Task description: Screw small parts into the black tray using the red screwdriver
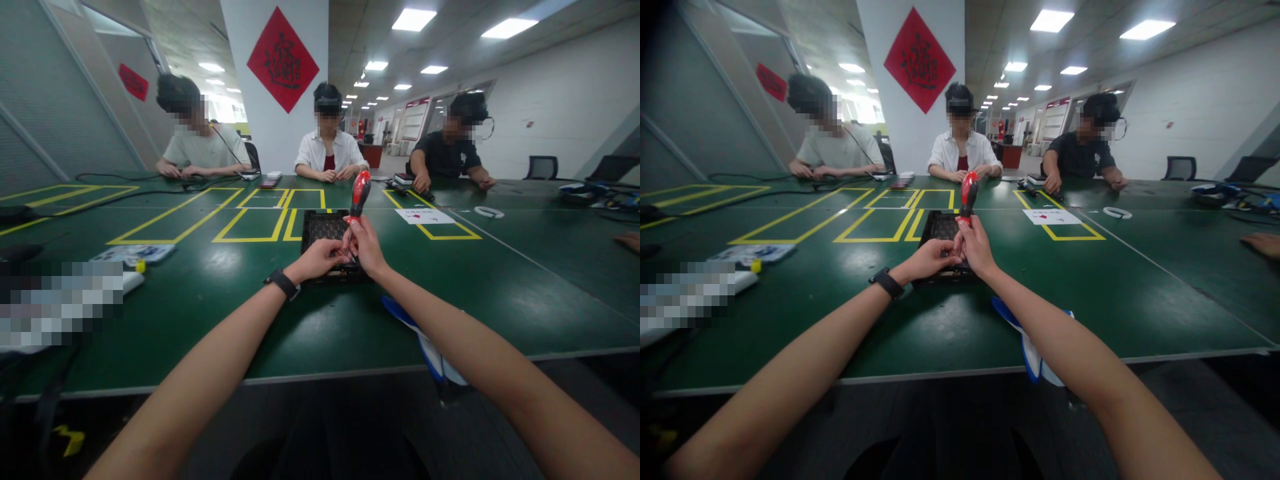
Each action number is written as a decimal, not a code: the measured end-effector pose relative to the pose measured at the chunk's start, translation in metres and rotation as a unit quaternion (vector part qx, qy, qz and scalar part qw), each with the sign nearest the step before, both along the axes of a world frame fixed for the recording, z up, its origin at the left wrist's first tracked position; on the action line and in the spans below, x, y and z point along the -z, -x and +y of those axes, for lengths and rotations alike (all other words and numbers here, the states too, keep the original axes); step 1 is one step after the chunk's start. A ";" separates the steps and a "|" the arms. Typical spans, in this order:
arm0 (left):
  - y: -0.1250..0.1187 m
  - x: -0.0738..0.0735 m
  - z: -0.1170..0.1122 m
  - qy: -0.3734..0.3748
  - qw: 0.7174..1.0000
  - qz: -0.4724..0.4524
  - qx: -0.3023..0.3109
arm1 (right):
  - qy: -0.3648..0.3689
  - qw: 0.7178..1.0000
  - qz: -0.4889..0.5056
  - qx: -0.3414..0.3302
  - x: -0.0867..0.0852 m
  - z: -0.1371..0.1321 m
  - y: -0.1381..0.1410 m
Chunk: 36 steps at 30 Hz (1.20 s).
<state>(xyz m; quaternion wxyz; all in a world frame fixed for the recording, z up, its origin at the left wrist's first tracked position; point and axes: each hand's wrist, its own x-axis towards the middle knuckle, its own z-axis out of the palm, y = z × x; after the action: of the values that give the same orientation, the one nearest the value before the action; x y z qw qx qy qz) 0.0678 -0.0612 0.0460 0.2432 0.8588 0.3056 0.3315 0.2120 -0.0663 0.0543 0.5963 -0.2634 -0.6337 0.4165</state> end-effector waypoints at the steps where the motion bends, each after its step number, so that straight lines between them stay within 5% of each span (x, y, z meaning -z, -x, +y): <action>1: 0.000 -0.001 -0.001 0.012 1.000 -0.003 0.011 | 0.008 1.000 -0.002 -0.005 0.000 0.001 0.000; 9: -0.001 -0.003 -0.003 0.053 0.996 -0.034 0.055 | 0.002 1.000 -0.006 -0.004 0.002 -0.001 -0.001; 20: -0.002 0.002 0.000 -0.011 0.999 0.006 -0.050 | -0.026 1.000 -0.008 0.014 0.000 -0.002 0.000; 31: -0.003 -0.001 -0.001 0.010 0.999 -0.005 0.042 | 0.016 1.000 -0.011 -0.014 0.001 0.002 -0.003; 36: -0.004 0.004 0.002 -0.011 0.999 -0.003 -0.034 | -0.011 1.000 0.000 0.012 0.001 0.001 -0.001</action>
<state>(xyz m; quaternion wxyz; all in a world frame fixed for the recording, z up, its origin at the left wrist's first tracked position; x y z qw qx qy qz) 0.0715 -0.0596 0.0416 0.2231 0.8496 0.3300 0.3456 0.2132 -0.0652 0.0530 0.6041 -0.2642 -0.6349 0.4028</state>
